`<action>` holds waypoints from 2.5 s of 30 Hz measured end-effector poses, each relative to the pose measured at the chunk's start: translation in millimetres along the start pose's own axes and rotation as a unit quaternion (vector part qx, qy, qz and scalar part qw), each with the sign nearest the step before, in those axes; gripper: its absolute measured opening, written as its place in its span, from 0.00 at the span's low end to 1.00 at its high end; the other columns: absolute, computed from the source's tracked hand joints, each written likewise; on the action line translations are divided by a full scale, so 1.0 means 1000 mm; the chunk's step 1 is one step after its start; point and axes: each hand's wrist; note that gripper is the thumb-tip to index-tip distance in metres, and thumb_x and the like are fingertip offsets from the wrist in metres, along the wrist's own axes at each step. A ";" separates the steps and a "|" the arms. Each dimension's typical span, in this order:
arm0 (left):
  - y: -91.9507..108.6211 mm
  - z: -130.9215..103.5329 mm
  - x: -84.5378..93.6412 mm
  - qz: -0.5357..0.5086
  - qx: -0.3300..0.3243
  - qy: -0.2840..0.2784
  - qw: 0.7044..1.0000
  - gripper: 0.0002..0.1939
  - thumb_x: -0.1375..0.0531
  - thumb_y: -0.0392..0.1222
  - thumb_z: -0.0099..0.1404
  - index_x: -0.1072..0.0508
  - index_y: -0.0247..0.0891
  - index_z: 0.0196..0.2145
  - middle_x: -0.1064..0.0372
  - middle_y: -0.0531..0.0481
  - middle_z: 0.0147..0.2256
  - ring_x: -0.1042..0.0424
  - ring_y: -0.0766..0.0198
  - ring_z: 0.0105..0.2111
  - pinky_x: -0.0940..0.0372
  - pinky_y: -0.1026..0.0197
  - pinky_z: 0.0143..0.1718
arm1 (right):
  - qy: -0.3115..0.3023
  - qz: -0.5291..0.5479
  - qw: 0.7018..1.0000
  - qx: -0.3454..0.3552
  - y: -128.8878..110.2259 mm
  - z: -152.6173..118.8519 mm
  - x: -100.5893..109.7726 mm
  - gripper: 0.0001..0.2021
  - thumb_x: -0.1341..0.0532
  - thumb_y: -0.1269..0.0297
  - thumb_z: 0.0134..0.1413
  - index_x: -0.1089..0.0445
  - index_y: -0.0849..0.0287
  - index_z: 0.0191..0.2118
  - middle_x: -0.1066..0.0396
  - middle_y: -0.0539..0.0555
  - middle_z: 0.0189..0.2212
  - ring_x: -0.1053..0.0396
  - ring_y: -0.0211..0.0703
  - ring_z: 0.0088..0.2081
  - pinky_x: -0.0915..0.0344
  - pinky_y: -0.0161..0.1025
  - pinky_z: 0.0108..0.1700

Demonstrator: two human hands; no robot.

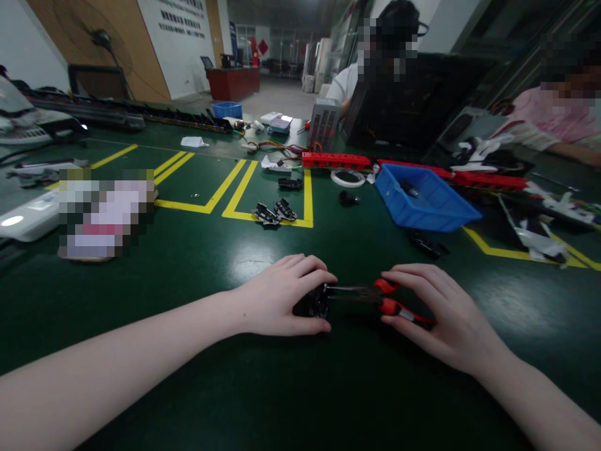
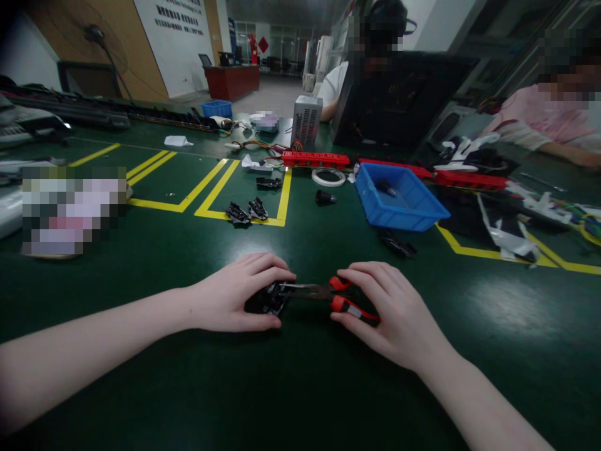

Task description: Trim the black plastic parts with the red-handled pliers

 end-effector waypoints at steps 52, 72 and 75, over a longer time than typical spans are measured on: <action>0.000 0.003 0.001 -0.064 0.054 0.002 0.996 0.15 0.33 0.43 0.59 0.34 0.38 0.39 0.30 0.44 0.50 0.30 0.53 0.49 0.34 0.51 0.47 | -0.005 -0.026 0.999 0.024 -0.008 0.005 0.002 0.20 0.37 0.57 0.53 0.32 0.56 0.52 0.28 0.59 0.43 0.29 0.50 0.42 0.31 0.45 0.40; -0.003 0.003 0.001 -0.058 0.021 0.000 0.998 0.15 0.35 0.42 0.62 0.32 0.39 0.45 0.30 0.45 0.50 0.31 0.55 0.50 0.37 0.51 0.50 | 0.001 -0.041 0.999 0.018 -0.017 0.007 -0.002 0.17 0.38 0.57 0.57 0.34 0.57 0.50 0.29 0.60 0.43 0.30 0.50 0.41 0.31 0.45 0.37; -0.003 0.003 0.001 -0.059 0.014 0.004 0.998 0.14 0.35 0.42 0.62 0.31 0.38 0.44 0.30 0.45 0.51 0.31 0.55 0.50 0.37 0.52 0.51 | 0.002 -0.045 0.999 0.025 -0.017 0.007 -0.003 0.17 0.38 0.58 0.57 0.35 0.60 0.50 0.29 0.61 0.42 0.30 0.50 0.41 0.32 0.45 0.37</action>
Point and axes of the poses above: each hand's wrist, its own z-axis towards the middle knuckle, its own x-axis out of the back of the hand, y = z × x
